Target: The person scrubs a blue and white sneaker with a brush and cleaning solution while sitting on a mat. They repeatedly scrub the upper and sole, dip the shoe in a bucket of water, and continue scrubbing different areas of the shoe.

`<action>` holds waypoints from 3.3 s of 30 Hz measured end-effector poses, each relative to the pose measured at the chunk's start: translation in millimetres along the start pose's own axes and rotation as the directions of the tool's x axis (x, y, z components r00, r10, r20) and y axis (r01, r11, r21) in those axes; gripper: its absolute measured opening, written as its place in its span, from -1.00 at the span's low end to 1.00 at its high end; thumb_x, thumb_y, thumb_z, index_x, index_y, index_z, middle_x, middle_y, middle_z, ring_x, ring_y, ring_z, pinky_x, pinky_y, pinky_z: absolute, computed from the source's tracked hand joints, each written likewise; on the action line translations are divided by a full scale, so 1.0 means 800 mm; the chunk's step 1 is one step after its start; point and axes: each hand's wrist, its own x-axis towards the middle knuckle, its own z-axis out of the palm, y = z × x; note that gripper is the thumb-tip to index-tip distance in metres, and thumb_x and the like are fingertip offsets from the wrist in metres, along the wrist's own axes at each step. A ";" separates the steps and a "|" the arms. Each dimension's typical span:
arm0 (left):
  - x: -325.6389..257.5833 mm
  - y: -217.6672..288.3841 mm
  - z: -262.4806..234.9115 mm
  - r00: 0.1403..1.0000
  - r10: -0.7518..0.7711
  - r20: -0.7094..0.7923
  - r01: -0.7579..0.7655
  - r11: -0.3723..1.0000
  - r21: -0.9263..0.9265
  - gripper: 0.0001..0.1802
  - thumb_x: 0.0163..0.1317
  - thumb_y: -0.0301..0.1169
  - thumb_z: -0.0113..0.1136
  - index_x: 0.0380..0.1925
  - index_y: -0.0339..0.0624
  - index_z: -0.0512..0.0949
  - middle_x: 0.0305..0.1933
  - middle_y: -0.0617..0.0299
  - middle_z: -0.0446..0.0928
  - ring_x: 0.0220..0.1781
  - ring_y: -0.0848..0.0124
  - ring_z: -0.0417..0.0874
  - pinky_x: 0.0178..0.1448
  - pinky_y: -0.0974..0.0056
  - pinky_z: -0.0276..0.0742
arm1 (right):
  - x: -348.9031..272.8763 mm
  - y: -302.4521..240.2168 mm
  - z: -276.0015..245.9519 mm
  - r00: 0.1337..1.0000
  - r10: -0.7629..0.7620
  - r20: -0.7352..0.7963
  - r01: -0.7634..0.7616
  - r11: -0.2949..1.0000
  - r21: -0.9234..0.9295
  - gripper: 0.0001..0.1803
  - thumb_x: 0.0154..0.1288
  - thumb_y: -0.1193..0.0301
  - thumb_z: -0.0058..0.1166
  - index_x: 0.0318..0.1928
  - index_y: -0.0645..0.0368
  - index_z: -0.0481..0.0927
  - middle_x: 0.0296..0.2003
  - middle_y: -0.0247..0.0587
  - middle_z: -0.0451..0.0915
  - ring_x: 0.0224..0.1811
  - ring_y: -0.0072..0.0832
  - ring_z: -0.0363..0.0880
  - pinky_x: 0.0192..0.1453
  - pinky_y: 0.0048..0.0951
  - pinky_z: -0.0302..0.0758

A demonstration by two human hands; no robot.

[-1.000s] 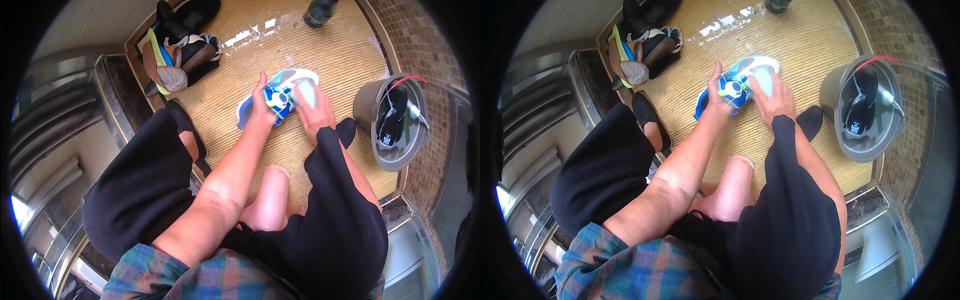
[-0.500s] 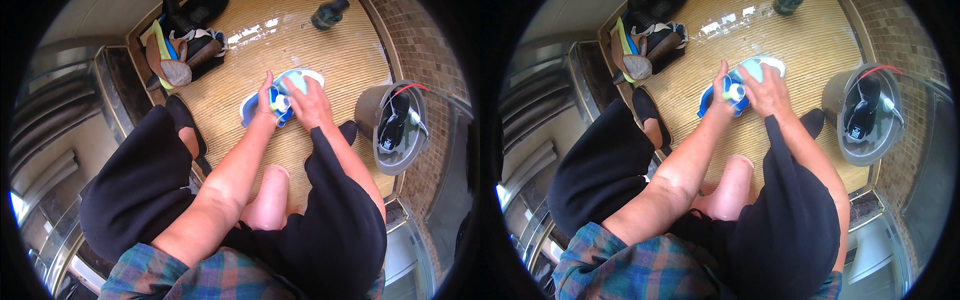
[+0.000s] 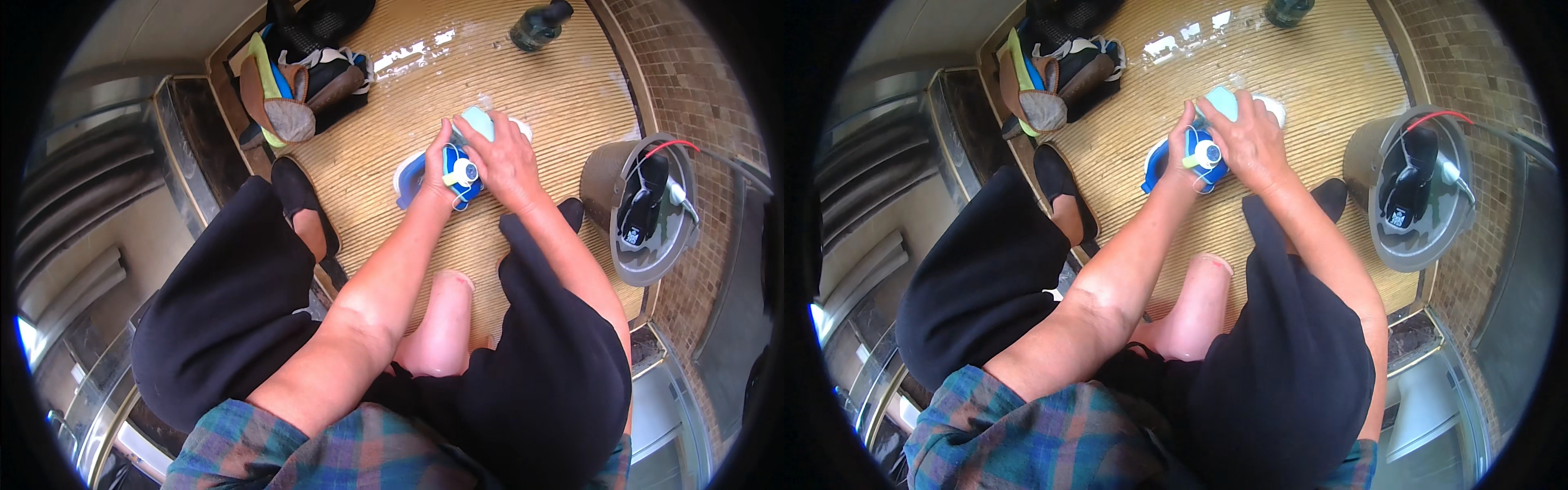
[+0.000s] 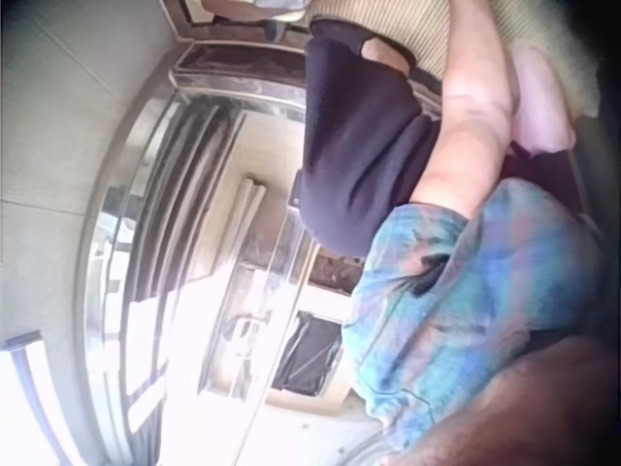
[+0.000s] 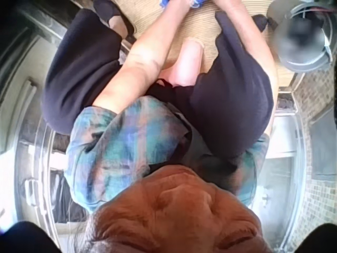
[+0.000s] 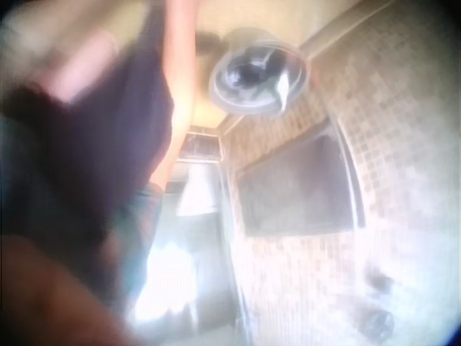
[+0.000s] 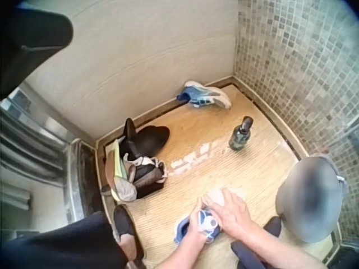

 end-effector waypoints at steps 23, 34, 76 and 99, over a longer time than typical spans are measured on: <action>-0.035 0.045 0.038 0.989 0.046 0.142 -0.044 0.999 -0.016 -0.12 0.28 0.13 -0.05 0.31 -0.46 0.18 0.33 -0.23 0.30 0.34 -0.09 0.35 0.47 -0.04 0.16 | -0.061 0.065 -0.033 0.869 0.445 -0.216 -0.438 0.895 0.084 -0.46 0.18 0.35 0.19 0.19 0.12 0.46 0.04 0.00 0.43 0.06 -0.09 0.44 0.18 -0.17 0.38; -0.041 0.023 0.106 0.997 0.076 0.017 -0.078 0.965 0.249 -0.30 0.28 0.05 0.02 0.06 -0.47 0.41 -0.07 -0.14 0.60 -0.11 0.03 0.67 0.04 0.05 0.61 | -0.083 0.089 -0.179 0.620 0.349 -0.703 -0.444 0.895 0.052 -0.69 0.26 0.59 0.03 0.00 0.14 0.62 -0.16 -0.17 0.60 -0.15 -0.37 0.60 -0.11 -0.41 0.53; 0.087 -0.283 0.224 0.497 -0.828 0.259 -0.866 -0.494 0.081 -0.39 0.22 -0.02 0.09 0.19 -0.10 0.43 0.31 0.05 0.38 0.37 0.07 0.31 0.46 0.15 0.15 | -0.262 0.177 -0.204 0.325 0.883 -0.338 -0.922 0.376 0.095 -0.75 0.14 0.55 0.03 -0.15 0.30 0.39 -0.16 0.24 0.57 -0.10 0.20 0.55 -0.03 0.05 0.48; 0.120 -0.287 0.239 0.726 -0.524 0.444 -0.648 -0.307 0.697 -0.53 0.35 -0.15 0.07 0.10 -0.25 0.44 0.04 0.07 0.52 0.10 0.32 0.47 0.23 0.20 0.36 | -0.250 0.200 -0.182 0.153 0.732 -0.664 -0.613 0.597 0.518 -0.37 0.01 0.45 0.35 0.14 0.23 0.43 -0.02 0.03 0.54 -0.05 -0.22 0.58 0.00 -0.34 0.54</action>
